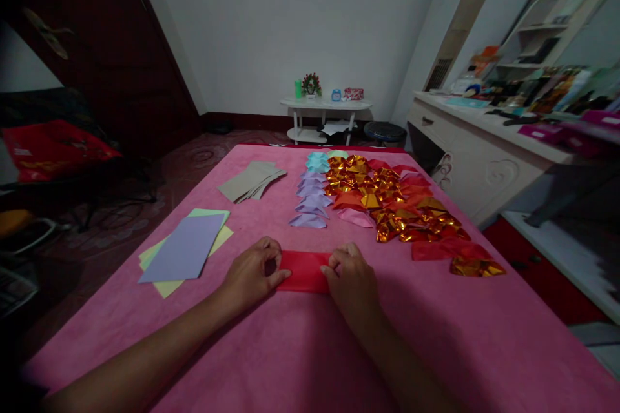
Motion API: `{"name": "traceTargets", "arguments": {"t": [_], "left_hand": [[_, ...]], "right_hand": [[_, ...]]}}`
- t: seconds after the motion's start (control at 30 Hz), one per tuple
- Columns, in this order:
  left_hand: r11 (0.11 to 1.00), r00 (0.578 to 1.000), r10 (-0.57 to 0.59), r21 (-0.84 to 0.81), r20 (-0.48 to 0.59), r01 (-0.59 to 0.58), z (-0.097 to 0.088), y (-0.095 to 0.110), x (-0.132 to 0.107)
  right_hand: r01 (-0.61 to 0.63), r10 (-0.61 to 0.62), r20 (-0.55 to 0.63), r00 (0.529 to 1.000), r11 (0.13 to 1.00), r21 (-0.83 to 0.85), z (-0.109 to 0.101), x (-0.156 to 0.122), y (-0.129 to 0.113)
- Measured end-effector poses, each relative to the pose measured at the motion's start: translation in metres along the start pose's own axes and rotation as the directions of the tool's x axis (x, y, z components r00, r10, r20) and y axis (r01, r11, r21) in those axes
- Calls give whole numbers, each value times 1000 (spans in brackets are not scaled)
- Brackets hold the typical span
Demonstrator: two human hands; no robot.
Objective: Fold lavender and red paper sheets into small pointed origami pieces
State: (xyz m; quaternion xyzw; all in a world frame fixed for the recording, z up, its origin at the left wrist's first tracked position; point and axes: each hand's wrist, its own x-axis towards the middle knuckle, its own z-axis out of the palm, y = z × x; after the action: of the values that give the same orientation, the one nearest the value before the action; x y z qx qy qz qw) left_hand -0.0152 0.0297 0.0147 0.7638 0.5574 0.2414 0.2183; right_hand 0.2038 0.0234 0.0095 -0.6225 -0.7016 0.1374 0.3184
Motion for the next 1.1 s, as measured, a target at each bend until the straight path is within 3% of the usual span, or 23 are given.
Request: {"name": "traceTargets", "arguments": {"t": [0.1, 0.17, 0.27, 0.33, 0.43, 0.53, 0.73, 1.1], "left_hand": [[999, 999, 45, 18, -17, -44, 1, -1, 5], [995, 995, 96, -33, -8, -96, 3, -5, 10], [973, 990, 143, -183, -1, -141, 5, -12, 17], [923, 991, 137, -363, -7, -130, 6, -17, 22], [772, 1000, 14, -635, -5, -14, 4, -20, 26], [685, 990, -131, -727, -55, 50, 1, -20, 27], [732, 976, -119, -680, -184, -39, -2, -17, 21], [745, 974, -116, -666, -193, -43, 2, -11, 15]], "right_hand": [[-39, 38, 17, 999, 997, 59, -1, 5, 0], [-145, 131, 89, 987, 974, 176, -1, 10, 1], [-348, 245, 268, 932, 815, 464, 0, 20, 1], [-389, 243, 310, 919, 685, 617, 3, 26, 0], [-323, 243, 216, 946, 614, 721, 9, 34, -6], [-248, 266, 102, 959, 604, 758, 18, 35, -12], [-200, 297, 6, 955, 626, 753, 27, 25, -17], [-175, 364, -36, 931, 531, 829, 23, 23, -17]]}}
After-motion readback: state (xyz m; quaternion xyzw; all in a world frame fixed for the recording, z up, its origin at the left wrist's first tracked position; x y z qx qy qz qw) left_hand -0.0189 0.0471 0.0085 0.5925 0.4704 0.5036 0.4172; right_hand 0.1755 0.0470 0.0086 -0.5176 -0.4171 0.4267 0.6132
